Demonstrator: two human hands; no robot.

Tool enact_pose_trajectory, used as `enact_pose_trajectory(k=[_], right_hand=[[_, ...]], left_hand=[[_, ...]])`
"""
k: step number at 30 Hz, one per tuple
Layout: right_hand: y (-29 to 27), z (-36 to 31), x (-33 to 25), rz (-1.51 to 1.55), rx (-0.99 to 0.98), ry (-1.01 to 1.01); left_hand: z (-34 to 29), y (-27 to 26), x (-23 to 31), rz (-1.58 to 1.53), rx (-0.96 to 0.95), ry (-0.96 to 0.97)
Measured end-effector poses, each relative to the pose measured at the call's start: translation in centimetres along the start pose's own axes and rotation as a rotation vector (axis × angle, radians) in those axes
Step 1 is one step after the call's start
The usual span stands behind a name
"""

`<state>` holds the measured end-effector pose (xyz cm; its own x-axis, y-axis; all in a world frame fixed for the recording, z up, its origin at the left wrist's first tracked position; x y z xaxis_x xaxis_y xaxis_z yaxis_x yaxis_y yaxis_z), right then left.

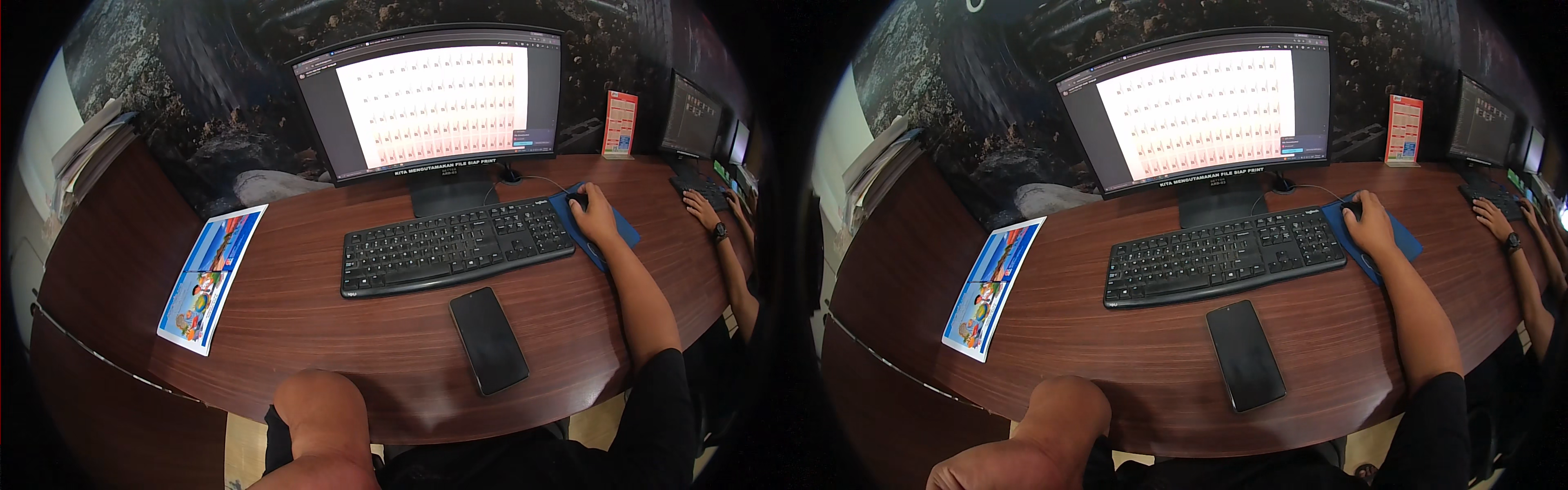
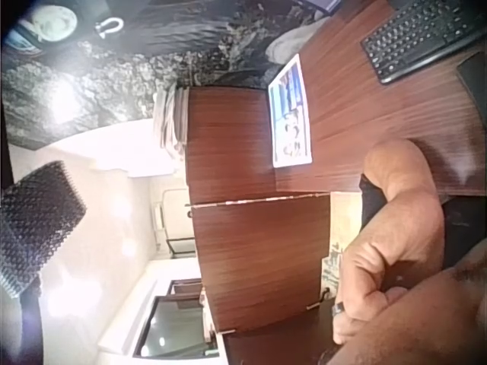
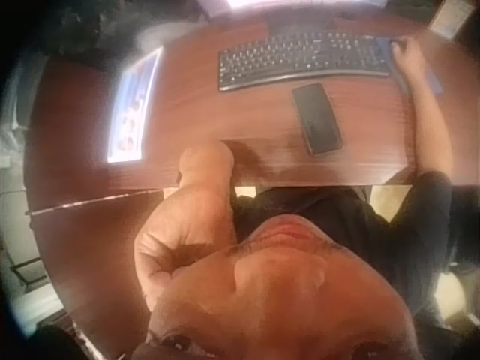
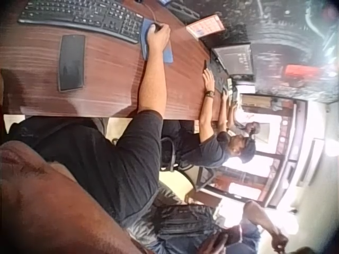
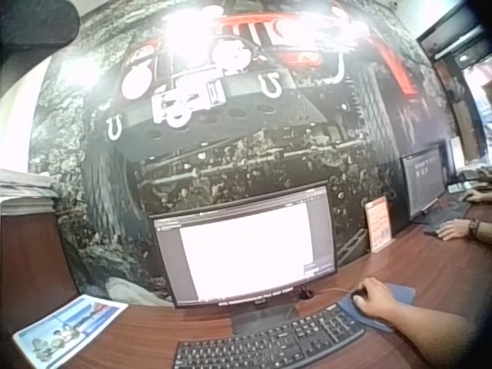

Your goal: Editing a design file on a computer and organizing layout elements for print.

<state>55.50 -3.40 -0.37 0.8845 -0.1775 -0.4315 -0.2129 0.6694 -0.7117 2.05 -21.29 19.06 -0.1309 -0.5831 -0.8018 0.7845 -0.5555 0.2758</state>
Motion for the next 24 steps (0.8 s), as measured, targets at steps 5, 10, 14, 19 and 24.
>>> enact_pose_trajectory(k=[5, 10, 14, 19, 24], right_hand=[[-0.12, -0.05, -0.12, 0.002, 0.001, 0.002], [-0.22, -0.05, -0.51, -0.011, -0.011, 0.017], [-0.22, -0.06, -0.38, -0.007, -0.020, 0.024], [-0.02, -0.01, 0.01, -0.008, -0.017, 0.004], [0.01, 0.02, -0.06, -0.015, -0.020, 0.012]], left_hand=[[-0.11, -0.18, -0.04, -0.021, 0.042, 0.008], [-0.26, -0.34, 0.11, -0.060, 0.105, 0.070], [-0.16, -0.18, -0.06, -0.030, 0.077, 0.062], [-0.05, -0.19, -0.10, -0.002, 0.036, 0.028], [-0.10, -0.18, -0.09, 0.013, 0.017, 0.003]])
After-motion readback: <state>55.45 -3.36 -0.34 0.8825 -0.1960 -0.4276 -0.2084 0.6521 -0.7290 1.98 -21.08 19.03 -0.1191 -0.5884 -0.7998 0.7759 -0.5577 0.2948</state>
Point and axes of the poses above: each hand's wrist, its own z-axis towards the middle knuckle, its own y-axis out of the palm, x = y × z, the point moved 7 cm from there along z, towards the middle knuckle, and after that the axes turned 3 degrees about -y, right-handed, at the moved point
